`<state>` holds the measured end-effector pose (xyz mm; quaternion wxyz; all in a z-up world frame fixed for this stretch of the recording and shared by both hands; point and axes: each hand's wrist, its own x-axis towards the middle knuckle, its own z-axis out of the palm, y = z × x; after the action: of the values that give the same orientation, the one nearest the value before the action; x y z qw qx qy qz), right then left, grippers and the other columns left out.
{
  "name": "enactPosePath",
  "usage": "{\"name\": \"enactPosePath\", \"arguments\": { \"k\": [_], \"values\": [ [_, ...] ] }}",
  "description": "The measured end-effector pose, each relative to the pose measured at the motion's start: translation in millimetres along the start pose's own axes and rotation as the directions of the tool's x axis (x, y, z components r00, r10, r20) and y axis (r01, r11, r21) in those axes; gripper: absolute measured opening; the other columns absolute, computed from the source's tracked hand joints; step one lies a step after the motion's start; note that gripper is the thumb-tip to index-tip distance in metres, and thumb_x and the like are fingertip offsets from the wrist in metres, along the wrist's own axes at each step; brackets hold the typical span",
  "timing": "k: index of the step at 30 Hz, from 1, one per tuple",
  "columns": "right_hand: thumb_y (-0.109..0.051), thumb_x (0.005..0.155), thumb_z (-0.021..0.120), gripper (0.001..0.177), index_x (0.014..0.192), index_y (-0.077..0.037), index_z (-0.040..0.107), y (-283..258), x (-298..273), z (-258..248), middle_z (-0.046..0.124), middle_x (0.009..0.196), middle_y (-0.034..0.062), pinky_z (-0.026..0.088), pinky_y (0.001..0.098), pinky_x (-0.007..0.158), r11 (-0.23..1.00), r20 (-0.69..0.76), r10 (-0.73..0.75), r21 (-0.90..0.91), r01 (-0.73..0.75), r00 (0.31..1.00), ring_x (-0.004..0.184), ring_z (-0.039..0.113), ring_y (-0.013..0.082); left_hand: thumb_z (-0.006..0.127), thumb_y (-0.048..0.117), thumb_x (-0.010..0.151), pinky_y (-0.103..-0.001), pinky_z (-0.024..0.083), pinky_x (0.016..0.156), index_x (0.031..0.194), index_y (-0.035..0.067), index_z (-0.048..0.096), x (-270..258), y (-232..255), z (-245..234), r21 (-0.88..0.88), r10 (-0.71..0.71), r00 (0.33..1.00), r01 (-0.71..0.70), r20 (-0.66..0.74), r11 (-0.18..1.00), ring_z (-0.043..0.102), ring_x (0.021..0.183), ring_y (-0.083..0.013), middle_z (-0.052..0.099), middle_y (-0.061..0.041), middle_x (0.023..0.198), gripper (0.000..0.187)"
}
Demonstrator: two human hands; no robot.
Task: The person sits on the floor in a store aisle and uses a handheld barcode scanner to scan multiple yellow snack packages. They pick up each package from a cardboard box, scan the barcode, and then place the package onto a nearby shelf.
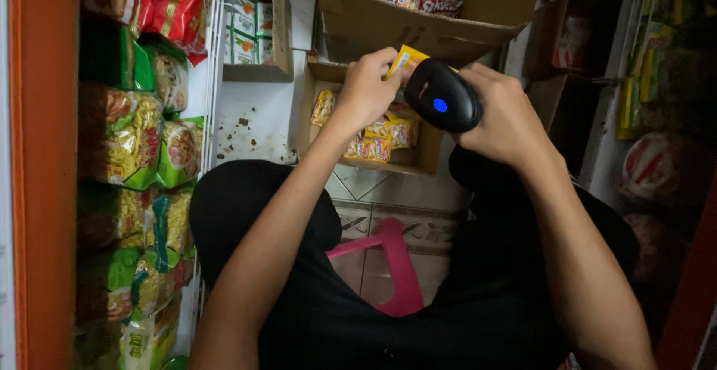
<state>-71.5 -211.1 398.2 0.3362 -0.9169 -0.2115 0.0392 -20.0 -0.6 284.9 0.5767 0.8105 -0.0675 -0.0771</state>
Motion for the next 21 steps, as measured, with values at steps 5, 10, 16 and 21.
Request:
{"name": "enactPosePath", "arguments": {
  "k": [5, 10, 16, 21],
  "values": [
    [-0.005, 0.068, 0.080, 0.048, 0.114, 0.004, 0.068, 4, -2, 7, 0.067, 0.105, 0.0197, 0.053, 0.0405, 0.084, 1.000, -0.110, -0.009, 0.019, 0.011, 0.994, 0.094, 0.067, 0.0374, 0.066, 0.021, 0.096, -0.036, 0.055, 0.058, 0.106, 0.004, 0.068, -2, 14, -3, -0.006, -0.196, 0.979, 0.196, 0.049, 0.981, 0.076, 0.068, -0.0221, 0.078, -0.014, 0.092, 0.019],
    [-0.001, 0.081, 0.072, 0.029, 0.109, 0.002, 0.069, 14, -1, 6, 0.070, 0.090, 0.0102, 0.053, 0.0325, 0.072, 0.567, 0.261, 0.412, 0.677, -0.469, 0.873, 0.078, 0.066, 0.0188, 0.069, 0.016, 0.099, -0.031, 0.059, 0.072, 0.117, -0.001, 0.067, -2, 24, -18, -0.665, -0.159, 0.924, 0.362, 0.347, 0.653, 0.073, 0.088, -0.0167, 0.075, -0.010, 0.102, 0.024],
    [-0.001, 0.080, 0.072, 0.038, 0.117, -0.002, 0.067, 17, -4, -9, 0.073, 0.095, 0.0069, 0.057, 0.0324, 0.071, 0.296, 0.290, 0.475, 0.836, -0.462, 0.831, 0.075, 0.068, 0.0178, 0.079, 0.013, 0.093, -0.032, 0.053, 0.096, 0.132, -0.003, 0.057, -4, 26, -27, -0.611, 0.331, 0.896, -0.088, 0.296, 0.786, 0.066, 0.110, -0.0149, 0.070, -0.010, 0.121, 0.048],
    [-0.003, 0.090, 0.072, 0.025, 0.114, 0.002, 0.067, 25, 0, -14, 0.070, 0.094, 0.0076, 0.059, 0.0356, 0.076, 0.151, 0.248, 0.523, 0.915, -0.375, 0.816, 0.080, 0.069, 0.0198, 0.079, 0.012, 0.088, -0.032, 0.059, 0.089, 0.125, 0.003, 0.070, -5, 19, -15, -0.324, 0.108, 0.949, -0.007, 0.296, 0.946, 0.071, 0.098, -0.0130, 0.078, -0.006, 0.108, 0.038]
  ]
}}
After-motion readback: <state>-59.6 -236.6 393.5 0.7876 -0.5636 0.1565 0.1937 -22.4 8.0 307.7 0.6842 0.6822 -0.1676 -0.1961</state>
